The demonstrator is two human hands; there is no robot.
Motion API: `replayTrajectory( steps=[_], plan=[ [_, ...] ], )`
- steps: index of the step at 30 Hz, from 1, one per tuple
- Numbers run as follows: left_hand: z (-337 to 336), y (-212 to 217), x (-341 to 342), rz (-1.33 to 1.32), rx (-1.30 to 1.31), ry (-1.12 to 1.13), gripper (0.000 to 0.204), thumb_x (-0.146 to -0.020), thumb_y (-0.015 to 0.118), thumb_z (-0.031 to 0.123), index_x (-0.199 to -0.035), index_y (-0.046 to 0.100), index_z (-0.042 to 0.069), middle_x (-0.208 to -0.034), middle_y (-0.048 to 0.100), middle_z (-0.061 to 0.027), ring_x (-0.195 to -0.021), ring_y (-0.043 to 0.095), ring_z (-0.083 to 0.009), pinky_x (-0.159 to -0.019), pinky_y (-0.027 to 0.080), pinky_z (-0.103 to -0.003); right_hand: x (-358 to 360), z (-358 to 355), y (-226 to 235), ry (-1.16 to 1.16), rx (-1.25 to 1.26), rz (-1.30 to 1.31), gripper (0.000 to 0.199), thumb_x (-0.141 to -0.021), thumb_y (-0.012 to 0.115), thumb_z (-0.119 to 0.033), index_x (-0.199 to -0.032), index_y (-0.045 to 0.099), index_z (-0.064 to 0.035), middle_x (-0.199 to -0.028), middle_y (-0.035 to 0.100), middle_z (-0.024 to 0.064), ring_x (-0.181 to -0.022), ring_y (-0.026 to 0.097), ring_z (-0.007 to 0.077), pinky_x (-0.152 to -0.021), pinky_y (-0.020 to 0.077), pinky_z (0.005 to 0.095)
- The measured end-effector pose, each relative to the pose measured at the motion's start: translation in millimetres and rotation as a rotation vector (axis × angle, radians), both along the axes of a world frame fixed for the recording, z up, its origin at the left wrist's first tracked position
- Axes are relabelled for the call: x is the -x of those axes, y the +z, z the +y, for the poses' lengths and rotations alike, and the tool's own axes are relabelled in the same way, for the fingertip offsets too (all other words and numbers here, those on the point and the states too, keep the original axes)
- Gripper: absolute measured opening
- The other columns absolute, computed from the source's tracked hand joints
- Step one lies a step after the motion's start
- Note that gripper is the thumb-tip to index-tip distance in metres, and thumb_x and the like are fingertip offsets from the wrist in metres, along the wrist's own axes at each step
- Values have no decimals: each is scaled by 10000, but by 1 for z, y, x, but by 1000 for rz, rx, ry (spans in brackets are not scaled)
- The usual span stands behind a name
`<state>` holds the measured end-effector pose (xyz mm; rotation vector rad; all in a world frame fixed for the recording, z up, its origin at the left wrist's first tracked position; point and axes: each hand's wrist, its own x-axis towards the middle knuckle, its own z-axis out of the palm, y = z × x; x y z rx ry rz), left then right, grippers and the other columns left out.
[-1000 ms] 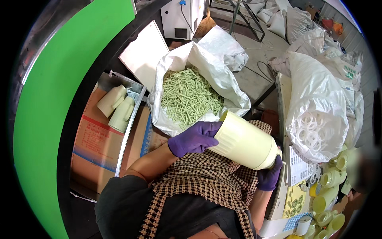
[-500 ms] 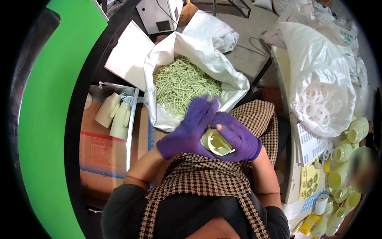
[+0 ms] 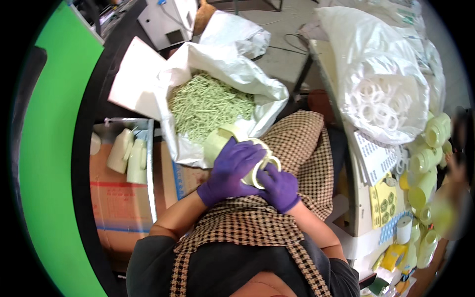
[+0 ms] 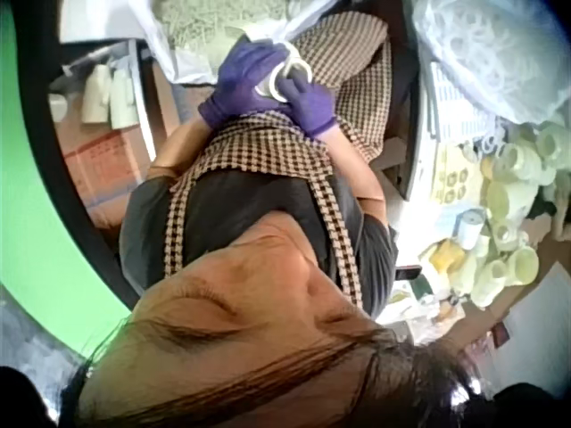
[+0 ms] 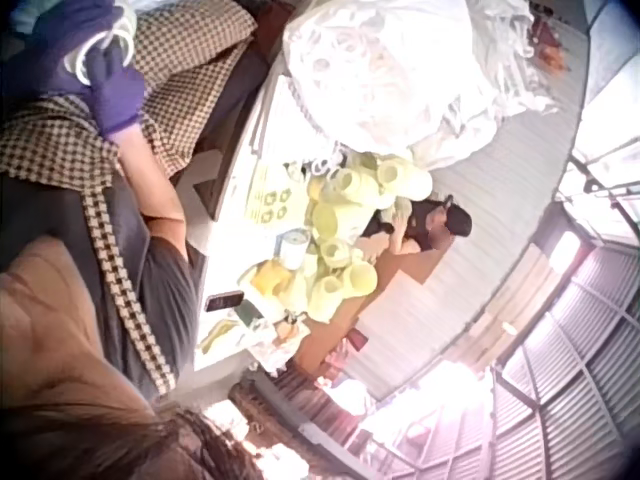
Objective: The person assembles components of a thermos flask by hand, including inserting a filter, applying adhesive labels, and placing finished units into a bin.
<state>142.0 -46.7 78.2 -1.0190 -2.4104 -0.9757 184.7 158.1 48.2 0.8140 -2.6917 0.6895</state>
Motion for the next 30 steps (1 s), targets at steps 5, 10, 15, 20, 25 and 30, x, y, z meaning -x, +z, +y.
replayTrajectory(
  steps=[5, 10, 15, 20, 25, 30],
  plan=[
    [3, -10, 8, 80, 28, 41, 767, -664, 879, 501, -1278, 695, 82, -1298, 653, -108, -1203, 625, -332, -1103, 420, -539, 22, 1, 2, 115, -15, -167, 298, -774, 809, -318, -1001, 699, -160, -1014, 661, 59, -746, 708, 273, -645, 562, 409],
    [-6, -18, 53, 35, -48, 55, 711, -696, 911, 385, -1271, 658, 51, -1326, 623, -171, -1258, 586, -374, -1074, 452, -498, 52, 17, 13, 300, 197, -260, 832, -834, 776, -284, -1557, 381, -170, -1616, 322, 251, -1107, 652, 436, -915, 564, 481],
    [-88, -10, 93, 39, -249, 205, 595, -663, 889, 136, -1189, 625, 52, -1412, 567, -236, -1303, 562, -401, -1065, 479, -487, 26, 130, 58, -45, 171, 63, 517, -854, 782, -217, -1342, 639, -121, -1391, 589, 170, -1128, 652, 360, -929, 557, 441],
    [-84, 36, 83, 175, -20, 219, 387, -631, 866, 48, -793, 514, 60, -1408, 565, -271, -1269, 577, -462, -1023, 521, -481, -18, 306, 64, -897, -277, 391, 308, -801, 823, -176, -1098, 746, -155, -1059, 677, 83, -971, 663, 300, -824, 551, 418],
    [-33, -1, 46, 18, 51, 25, 434, -572, 919, 131, -720, 518, 51, -1398, 575, -262, -1258, 581, -443, -1034, 501, -496, 12, 397, 31, -983, -514, 151, 224, -795, 771, -151, -1018, 754, -156, -1072, 663, 88, -1003, 639, 322, -848, 530, 449],
    [-15, -8, 28, -7, 15, 71, 447, -561, 922, 134, -725, 514, 51, -1403, 572, -237, -1232, 583, -425, -1020, 493, -479, 25, 416, 23, -951, -502, 127, 101, -796, 738, -132, -892, 758, -157, -1065, 676, 94, -1027, 639, 329, -852, 522, 464]
  ],
)
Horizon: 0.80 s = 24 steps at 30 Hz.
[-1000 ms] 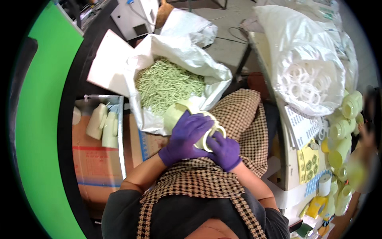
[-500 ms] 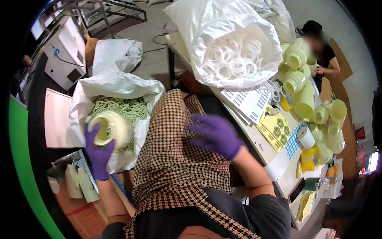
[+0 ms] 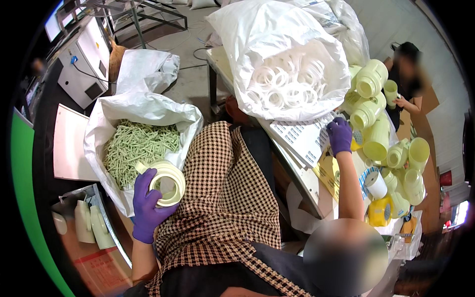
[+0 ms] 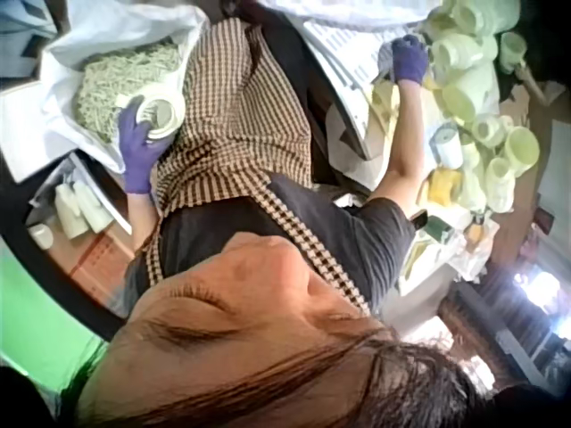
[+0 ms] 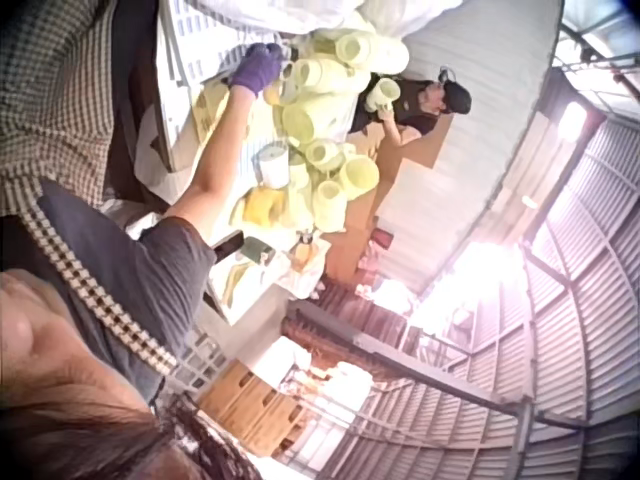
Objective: The person assembles components of a thermos flask by hand, including inserting a filter, applying adhesive labels, and placing finished units into a bin.
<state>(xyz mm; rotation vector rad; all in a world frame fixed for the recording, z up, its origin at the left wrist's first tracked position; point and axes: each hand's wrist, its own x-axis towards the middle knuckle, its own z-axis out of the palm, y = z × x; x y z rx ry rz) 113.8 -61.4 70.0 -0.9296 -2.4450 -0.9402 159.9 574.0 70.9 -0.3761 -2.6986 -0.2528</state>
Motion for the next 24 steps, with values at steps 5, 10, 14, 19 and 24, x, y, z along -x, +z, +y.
replayTrajectory(
  steps=[5, 10, 14, 19, 24],
  plan=[
    [4, -16, 3, -16, -171, 35, 465, -594, 918, 119, -923, 591, 73, -1421, 561, -220, -1270, 548, -424, -1065, 450, -510, -20, -137, 39, 44, 1159, 370, 46, -956, 679, -111, -970, 704, -75, -837, 655, 15, -716, 580, 126, -682, 475, 269],
    [10, -26, 12, -44, -190, 123, 893, -660, 934, 312, -1410, 513, 73, -1375, 592, -171, -1281, 538, -397, -1126, 380, -523, -22, -344, 1, 506, 2440, 148, 278, -979, 670, -65, -1251, 658, -7, -898, 640, 31, -702, 551, 90, -669, 478, 246],
    [-3, -24, 16, -111, -203, 61, 1014, -655, 931, 344, -1471, 435, 4, -1362, 602, -157, -1281, 534, -405, -1147, 354, -521, -6, -368, -49, 788, 1300, -179, 335, -941, 708, -87, -1273, 695, -42, -1038, 734, 121, -806, 695, 224, -756, 559, 328],
    [-13, -19, 19, -105, -219, -34, 1287, -637, 965, 230, -1633, 180, 13, -1407, 572, -177, -1334, 530, -343, -1144, 385, -458, -5, -357, -46, 850, 421, -289, 276, -731, 757, -43, -1003, 709, -55, -1132, 613, 80, -1190, 600, 301, -942, 539, 412],
    [-11, -6, 20, -15, -151, -60, 1311, -624, 969, 207, -1630, 152, 12, -1397, 594, -176, -1318, 546, -353, -1155, 369, -484, 25, -375, 7, 990, 593, 114, 181, -771, 819, -64, -914, 709, -44, -1118, 635, 92, -1092, 641, 285, -900, 555, 411]
  ],
)
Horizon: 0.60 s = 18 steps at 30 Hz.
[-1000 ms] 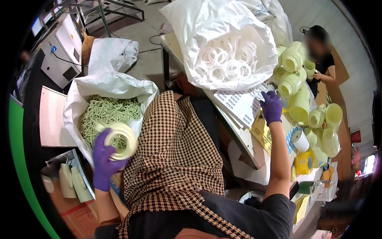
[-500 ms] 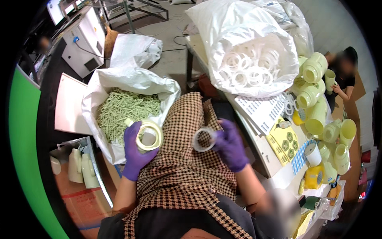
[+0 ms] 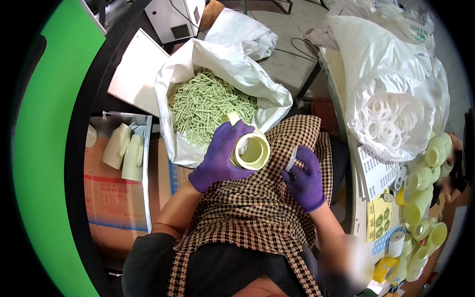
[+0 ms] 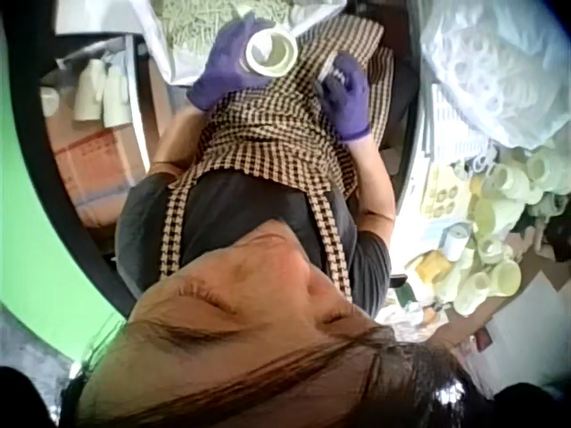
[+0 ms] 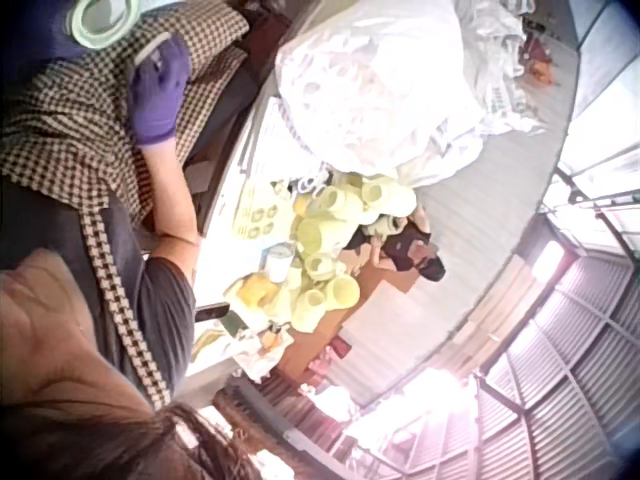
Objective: The person assembles components of a thermos flask by hand, including inserting a filter, applying adhesive labels, and placing finished units into a bin.
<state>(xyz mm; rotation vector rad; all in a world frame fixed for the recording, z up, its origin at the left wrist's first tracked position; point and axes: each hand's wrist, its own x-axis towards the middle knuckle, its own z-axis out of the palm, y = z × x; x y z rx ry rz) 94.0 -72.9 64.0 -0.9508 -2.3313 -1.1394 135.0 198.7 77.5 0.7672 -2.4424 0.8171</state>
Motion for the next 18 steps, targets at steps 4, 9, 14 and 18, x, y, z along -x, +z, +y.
replayTrajectory(
  steps=[4, 9, 14, 18],
  plan=[
    [-3, 14, 2, -48, -47, -88, 1311, -619, 978, 241, -1623, 166, 12, -1381, 611, -186, -1322, 543, -358, -1170, 340, -498, 13, -13, 31, 231, 315, -212, 224, -819, 830, -106, -1013, 743, -35, -1050, 706, 115, -872, 717, 278, -786, 592, 362],
    [1, 21, 7, -3, -5, -158, 1305, -634, 973, 327, -1610, 182, -25, -1372, 630, -169, -1306, 550, -366, -1185, 300, -520, 15, -41, 55, 380, 217, -320, 319, -832, 753, -71, -1149, 723, -59, -1062, 739, 149, -831, 739, 319, -723, 600, 385],
    [14, 17, 8, 26, -18, -162, 1194, -602, 940, 317, -1569, 322, -12, -1357, 643, -132, -1273, 576, -349, -1156, 332, -529, 17, -51, 47, 158, 23, -302, 172, -778, 678, -42, -946, 688, -71, -916, 711, 112, -747, 702, 331, -652, 569, 417],
    [20, 21, 10, -14, 95, -176, 1094, -587, 921, 351, -1502, 422, 20, -1361, 646, -108, -1250, 607, -310, -1149, 332, -544, 13, -60, 37, -22, -147, -362, 112, -784, 668, -78, -889, 705, -89, -865, 688, 96, -744, 695, 314, -656, 563, 413]
  ],
)
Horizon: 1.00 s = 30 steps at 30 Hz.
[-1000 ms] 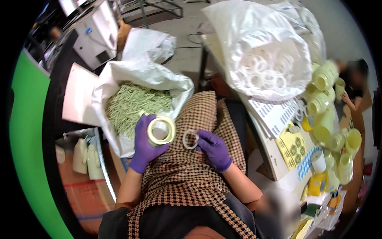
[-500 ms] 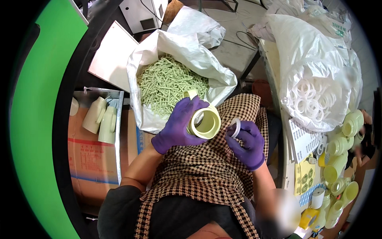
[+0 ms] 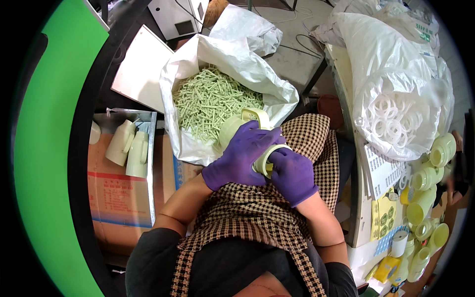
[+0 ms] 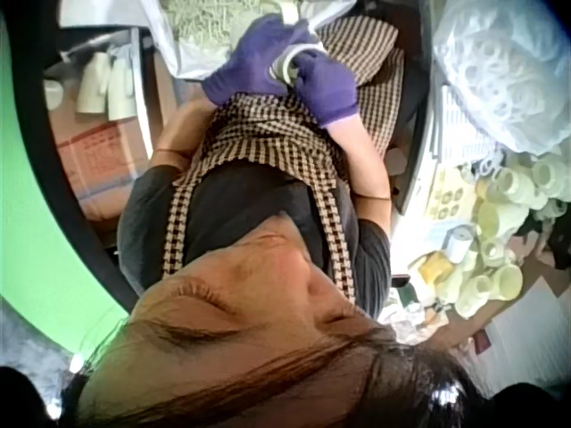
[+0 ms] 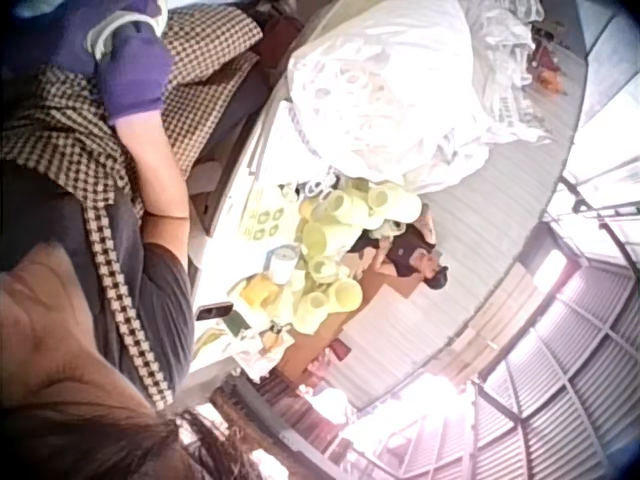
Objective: The person assembles components of a thermos flask by hand, including inserting a filter, applying adhesive labels, and placing finished units into a bin.
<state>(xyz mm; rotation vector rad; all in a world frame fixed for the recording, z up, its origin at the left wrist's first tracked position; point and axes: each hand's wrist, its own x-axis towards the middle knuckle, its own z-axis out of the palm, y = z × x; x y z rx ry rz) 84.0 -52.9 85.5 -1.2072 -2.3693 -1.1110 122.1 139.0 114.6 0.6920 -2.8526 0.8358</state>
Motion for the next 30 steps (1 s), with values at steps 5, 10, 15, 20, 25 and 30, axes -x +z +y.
replayTrajectory(
  steps=[5, 10, 15, 20, 25, 30],
  plan=[
    [5, 0, -4, -28, -42, 22, 921, -623, 918, 349, -1410, 551, 41, -1345, 647, -131, -1245, 612, -327, -1152, 346, -547, -9, -6, -10, -60, -21, 46, 153, -803, 681, -82, -953, 714, -79, -893, 698, 117, -795, 707, 310, -673, 571, 422],
    [10, -7, -11, -24, 42, 36, 959, -604, 908, 396, -1412, 541, 33, -1361, 631, -145, -1296, 583, -325, -1183, 303, -565, -10, 16, -16, 76, -16, -100, 186, -814, 668, -41, -998, 693, -52, -954, 699, 149, -821, 708, 336, -676, 573, 440],
    [34, -2, -6, 100, 243, 61, 821, -732, 847, 448, -1376, 559, 28, -1365, 624, -138, -1331, 554, -329, -1193, 288, -588, -35, 31, -33, 118, 233, -89, 260, -817, 650, -37, -1076, 633, -32, -1080, 675, 212, -956, 672, 412, -797, 552, 481],
    [57, 15, -22, 466, 332, -78, 568, -927, 697, 452, -1341, 554, 91, -1375, 629, -86, -1273, 604, -257, -1219, 230, -595, -93, 79, -43, -35, 714, 172, 340, -866, 696, -31, -1206, 697, -39, -1213, 702, 190, -1067, 703, 357, -925, 570, 432],
    [72, 1, -59, 588, 405, -414, 490, -969, 635, 509, -1427, 487, 412, -1338, 609, 123, -1134, 607, -115, -1006, 362, -661, -223, 230, -37, -841, 216, 447, 293, -817, 742, 44, -1106, 729, -7, -1159, 714, 129, -1038, 701, 311, -920, 566, 392],
    [120, -19, -65, 523, 372, -739, 494, -874, 752, 480, -1295, 618, 261, -1228, 623, 125, -1053, 614, -76, -807, 479, -418, -338, 371, -92, -1438, 83, 444, 365, -813, 808, -58, -1169, 729, -38, -1189, 701, 141, -1131, 660, 314, -973, 530, 391]
  ],
)
